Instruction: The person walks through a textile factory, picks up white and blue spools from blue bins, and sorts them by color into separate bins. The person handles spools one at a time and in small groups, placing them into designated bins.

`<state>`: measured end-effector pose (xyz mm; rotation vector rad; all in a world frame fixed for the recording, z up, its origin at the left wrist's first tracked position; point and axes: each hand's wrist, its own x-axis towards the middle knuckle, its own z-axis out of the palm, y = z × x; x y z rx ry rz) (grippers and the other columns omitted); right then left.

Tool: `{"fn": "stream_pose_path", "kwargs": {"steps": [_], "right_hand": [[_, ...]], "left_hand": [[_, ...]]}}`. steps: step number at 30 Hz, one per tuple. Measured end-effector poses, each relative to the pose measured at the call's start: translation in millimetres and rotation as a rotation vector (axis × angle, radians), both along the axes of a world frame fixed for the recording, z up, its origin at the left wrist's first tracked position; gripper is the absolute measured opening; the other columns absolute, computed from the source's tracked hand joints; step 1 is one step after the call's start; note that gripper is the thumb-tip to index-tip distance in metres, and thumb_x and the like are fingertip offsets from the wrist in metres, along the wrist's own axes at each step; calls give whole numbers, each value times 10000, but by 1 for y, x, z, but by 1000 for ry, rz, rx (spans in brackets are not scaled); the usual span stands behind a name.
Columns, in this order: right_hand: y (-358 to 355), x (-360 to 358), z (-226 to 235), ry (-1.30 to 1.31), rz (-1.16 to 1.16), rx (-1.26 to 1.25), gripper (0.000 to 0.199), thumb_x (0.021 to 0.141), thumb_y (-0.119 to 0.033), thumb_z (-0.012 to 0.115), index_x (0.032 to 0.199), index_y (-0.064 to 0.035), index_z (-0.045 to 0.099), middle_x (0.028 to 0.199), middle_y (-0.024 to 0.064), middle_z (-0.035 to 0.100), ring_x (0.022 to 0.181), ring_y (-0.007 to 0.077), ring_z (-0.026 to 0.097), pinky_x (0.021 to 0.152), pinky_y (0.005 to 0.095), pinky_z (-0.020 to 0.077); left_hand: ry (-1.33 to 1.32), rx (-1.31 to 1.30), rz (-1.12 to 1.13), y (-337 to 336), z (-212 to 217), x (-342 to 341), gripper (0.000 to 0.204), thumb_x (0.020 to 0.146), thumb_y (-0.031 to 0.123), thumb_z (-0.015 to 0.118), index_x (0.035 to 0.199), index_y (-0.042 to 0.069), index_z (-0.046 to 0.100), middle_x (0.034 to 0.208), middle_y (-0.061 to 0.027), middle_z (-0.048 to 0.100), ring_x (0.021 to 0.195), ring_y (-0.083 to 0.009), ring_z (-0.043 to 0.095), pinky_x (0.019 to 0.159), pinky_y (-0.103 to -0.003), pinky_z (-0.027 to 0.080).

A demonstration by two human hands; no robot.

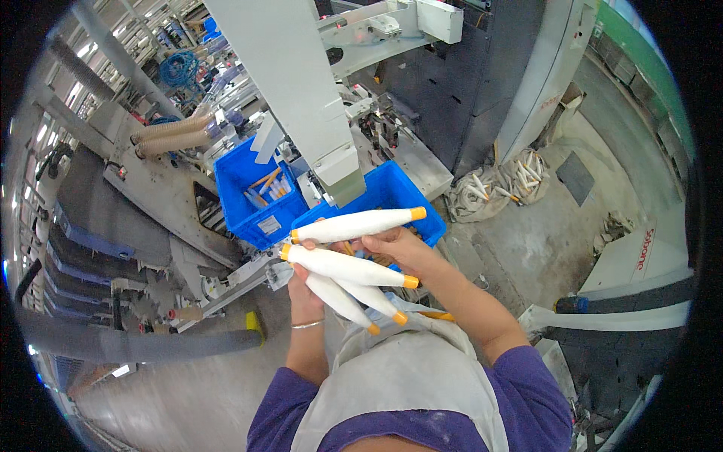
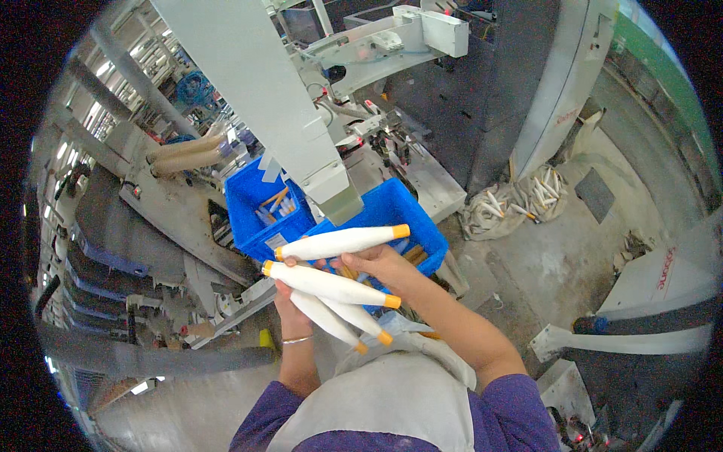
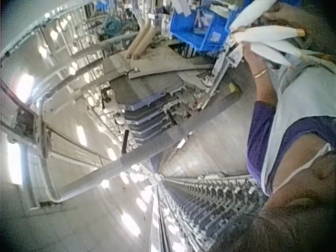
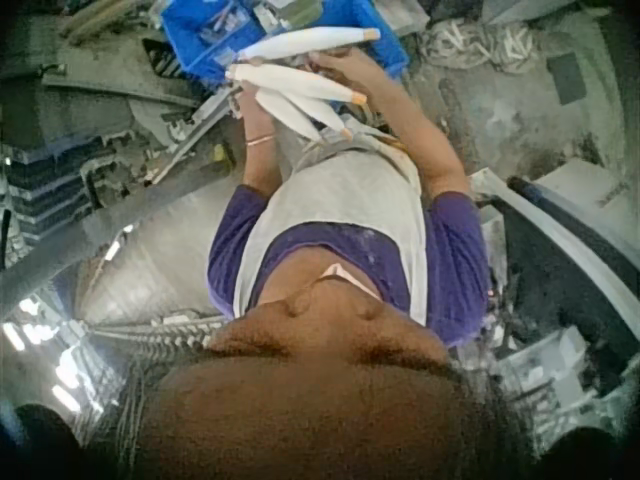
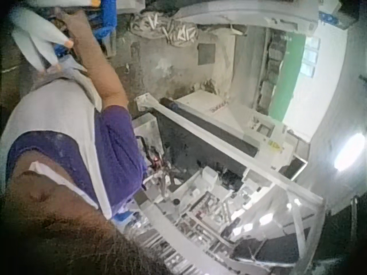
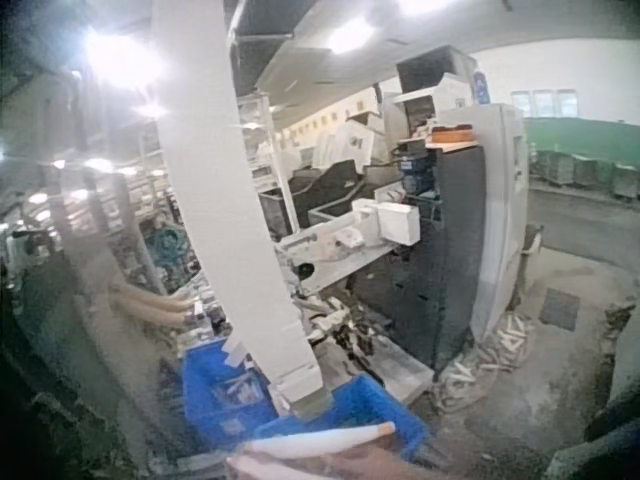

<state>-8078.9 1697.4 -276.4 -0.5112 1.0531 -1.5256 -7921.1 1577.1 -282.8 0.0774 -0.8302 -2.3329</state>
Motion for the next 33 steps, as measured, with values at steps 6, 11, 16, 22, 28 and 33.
{"fn": "stream_pose_path", "kwargs": {"steps": [6, 11, 16, 22, 28, 33], "right_hand": [[55, -36, -42, -350, -336, -173, 246, 910, -200, 556, 1076, -37, 639, 1229, 137, 589, 1119, 244, 553, 1050, 463, 353], [141, -107, -47, -565, -779, -443, 257, 900, -171, 560, 1082, 0, 621, 1177, 140, 610, 1188, 254, 520, 1022, 423, 418], [101, -71, -24, 456, -123, 9, 371, 964, -334, 517, 1152, -32, 624, 1228, 99, 589, 1145, 218, 544, 1013, 384, 391], [2, -10, -3, 170, 36, 247, 413, 946, -363, 558, 1158, -14, 616, 1022, 55, 640, 930, 172, 601, 835, 317, 470], [0, -1, -38, -185, -157, 122, 300, 903, -243, 629, 1083, -3, 624, 904, 51, 622, 829, 162, 607, 727, 279, 500], [83, -76, -89, -134, -444, -69, 285, 830, -183, 673, 1077, -56, 614, 1035, 56, 617, 1010, 198, 574, 916, 380, 469]], "left_hand": [[11, 40, 74, -12, -12, 17, 491, 772, 454, 724, 1090, 140, 519, 1388, -121, 422, 1087, -355, 577, 909, -494, 524], [-31, 99, 136, -18, -15, 23, 488, 785, 440, 721, 1115, 146, 513, 1398, -112, 414, 1115, -353, 559, 952, -511, 488], [-46, 57, 16, -11, -13, 10, 520, 753, 400, 767, 1118, 117, 529, 1416, -105, 384, 1121, -321, 558, 951, -473, 491], [-151, -359, 20, 1, -9, -6, 485, 663, 341, 840, 992, 51, 631, 1430, -103, 336, 1086, -289, 583, 937, -424, 493], [-136, -270, 58, -2, -20, 11, 474, 711, 368, 812, 1025, 91, 591, 1430, -77, 333, 1110, -281, 565, 966, -446, 483], [-40, 17, 155, -6, -32, 30, 490, 768, 351, 770, 1108, 103, 518, 1433, -72, 347, 1157, -308, 531, 987, -464, 464]]}}
